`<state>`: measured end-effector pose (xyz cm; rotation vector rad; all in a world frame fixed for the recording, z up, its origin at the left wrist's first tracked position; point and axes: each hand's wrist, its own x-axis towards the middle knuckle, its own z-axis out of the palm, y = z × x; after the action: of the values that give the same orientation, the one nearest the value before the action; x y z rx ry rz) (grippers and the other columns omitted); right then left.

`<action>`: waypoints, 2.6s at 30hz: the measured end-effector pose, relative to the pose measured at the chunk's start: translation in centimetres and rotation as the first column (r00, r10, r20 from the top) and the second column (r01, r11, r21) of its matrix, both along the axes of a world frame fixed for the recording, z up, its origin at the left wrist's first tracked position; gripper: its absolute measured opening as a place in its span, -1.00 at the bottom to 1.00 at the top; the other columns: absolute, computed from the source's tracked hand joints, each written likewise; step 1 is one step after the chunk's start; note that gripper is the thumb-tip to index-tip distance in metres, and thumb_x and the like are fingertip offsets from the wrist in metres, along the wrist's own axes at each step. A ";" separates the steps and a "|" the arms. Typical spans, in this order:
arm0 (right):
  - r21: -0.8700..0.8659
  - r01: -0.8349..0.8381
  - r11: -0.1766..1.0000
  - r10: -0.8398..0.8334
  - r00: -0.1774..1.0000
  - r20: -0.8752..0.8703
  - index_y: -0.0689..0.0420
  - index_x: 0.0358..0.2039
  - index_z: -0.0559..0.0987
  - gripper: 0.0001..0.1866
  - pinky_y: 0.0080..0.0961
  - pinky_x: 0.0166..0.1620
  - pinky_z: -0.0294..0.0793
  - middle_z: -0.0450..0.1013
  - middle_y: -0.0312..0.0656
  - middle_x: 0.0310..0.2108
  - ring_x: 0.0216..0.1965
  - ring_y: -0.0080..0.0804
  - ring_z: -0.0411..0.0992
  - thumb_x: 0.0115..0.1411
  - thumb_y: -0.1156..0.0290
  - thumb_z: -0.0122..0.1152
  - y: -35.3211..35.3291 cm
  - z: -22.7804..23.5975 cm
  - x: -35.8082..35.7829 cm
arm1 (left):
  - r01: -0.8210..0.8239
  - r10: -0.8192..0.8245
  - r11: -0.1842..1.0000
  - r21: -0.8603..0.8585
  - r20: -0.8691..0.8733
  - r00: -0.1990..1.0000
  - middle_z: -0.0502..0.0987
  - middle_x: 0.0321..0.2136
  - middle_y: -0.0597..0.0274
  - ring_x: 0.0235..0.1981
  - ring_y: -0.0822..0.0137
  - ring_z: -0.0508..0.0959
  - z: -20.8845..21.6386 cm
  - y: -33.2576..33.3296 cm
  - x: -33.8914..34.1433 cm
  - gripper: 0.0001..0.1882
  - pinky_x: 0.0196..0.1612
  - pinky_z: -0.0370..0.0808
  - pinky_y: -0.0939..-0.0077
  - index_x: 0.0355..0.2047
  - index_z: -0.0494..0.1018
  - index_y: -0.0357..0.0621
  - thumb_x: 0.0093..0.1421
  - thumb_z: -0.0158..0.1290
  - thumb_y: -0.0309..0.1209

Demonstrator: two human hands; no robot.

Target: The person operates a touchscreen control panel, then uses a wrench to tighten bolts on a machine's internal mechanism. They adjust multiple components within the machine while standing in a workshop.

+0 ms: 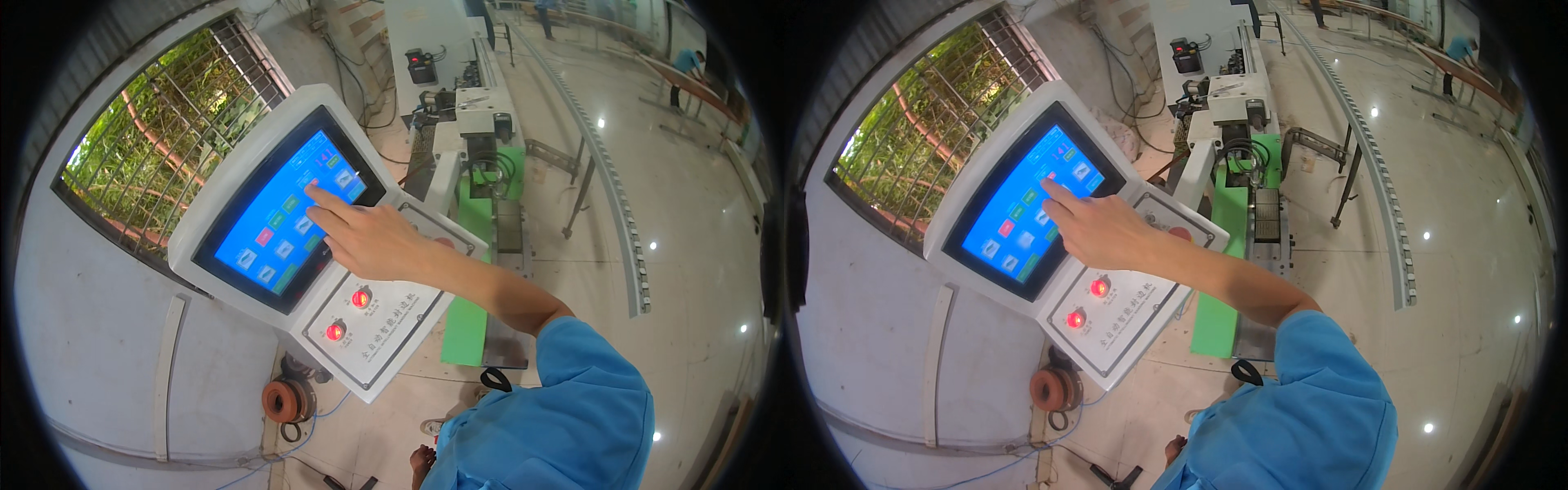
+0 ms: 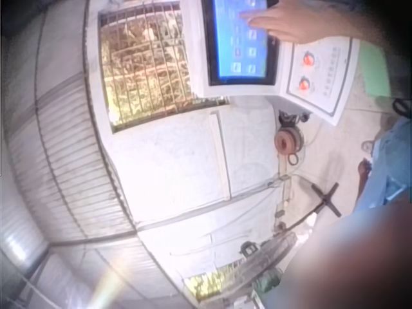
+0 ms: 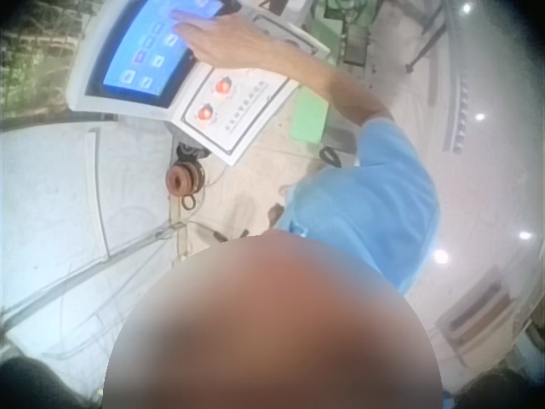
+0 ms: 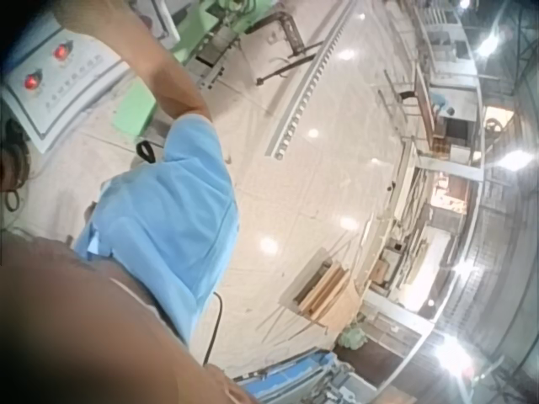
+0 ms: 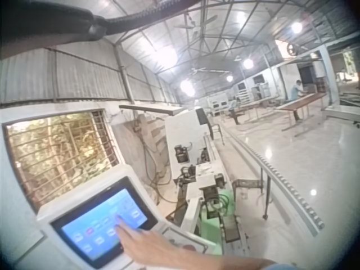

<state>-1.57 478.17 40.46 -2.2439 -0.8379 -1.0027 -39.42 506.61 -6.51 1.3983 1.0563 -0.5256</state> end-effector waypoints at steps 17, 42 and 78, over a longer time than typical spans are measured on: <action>0.036 -0.022 0.999 0.019 0.997 0.076 0.19 0.13 0.51 -0.59 -0.11 -0.33 0.67 0.36 -0.03 0.38 -0.32 -0.05 0.67 0.29 0.39 0.21 -0.2 0.8 0.5 | -0.228 0.222 0.971 -0.066 -0.085 0.971 0.54 -0.55 0.22 -0.60 0.35 0.54 -1.0 0.1 0.2 -0.84 -0.57 0.40 0.49 -0.42 0.47 -0.13 0.34 0.10 -0.41; 0.058 -0.040 0.997 0.034 0.993 0.112 0.33 0.06 0.50 -0.54 -0.13 -0.50 0.63 0.35 0.16 0.34 -0.48 -0.08 0.64 0.13 0.49 0.28 0.4 0.5 2.0 | 0.614 -0.689 0.698 0.369 0.110 0.717 0.39 -0.60 0.31 -0.59 0.41 0.48 -0.8 0.5 1.4 -0.73 -0.60 0.38 0.49 -0.51 0.33 -0.04 0.39 -0.01 -0.41; -0.008 0.054 0.999 -0.054 0.998 0.019 0.25 0.14 0.48 -0.53 -0.20 -0.45 0.63 0.24 -0.09 0.44 -0.45 -0.13 0.64 0.26 0.38 0.29 0.1 -0.9 1.5 | 0.199 -0.198 0.980 0.000 0.073 0.977 0.60 -0.39 0.17 -0.36 0.20 0.59 -2.4 0.4 1.3 -0.76 -0.34 0.48 0.25 -0.34 0.44 -0.08 0.40 0.05 -0.22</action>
<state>-0.08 478.30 39.59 -2.2778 -0.7949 -1.0485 -38.15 507.05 -8.86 1.5137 0.8599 -0.6179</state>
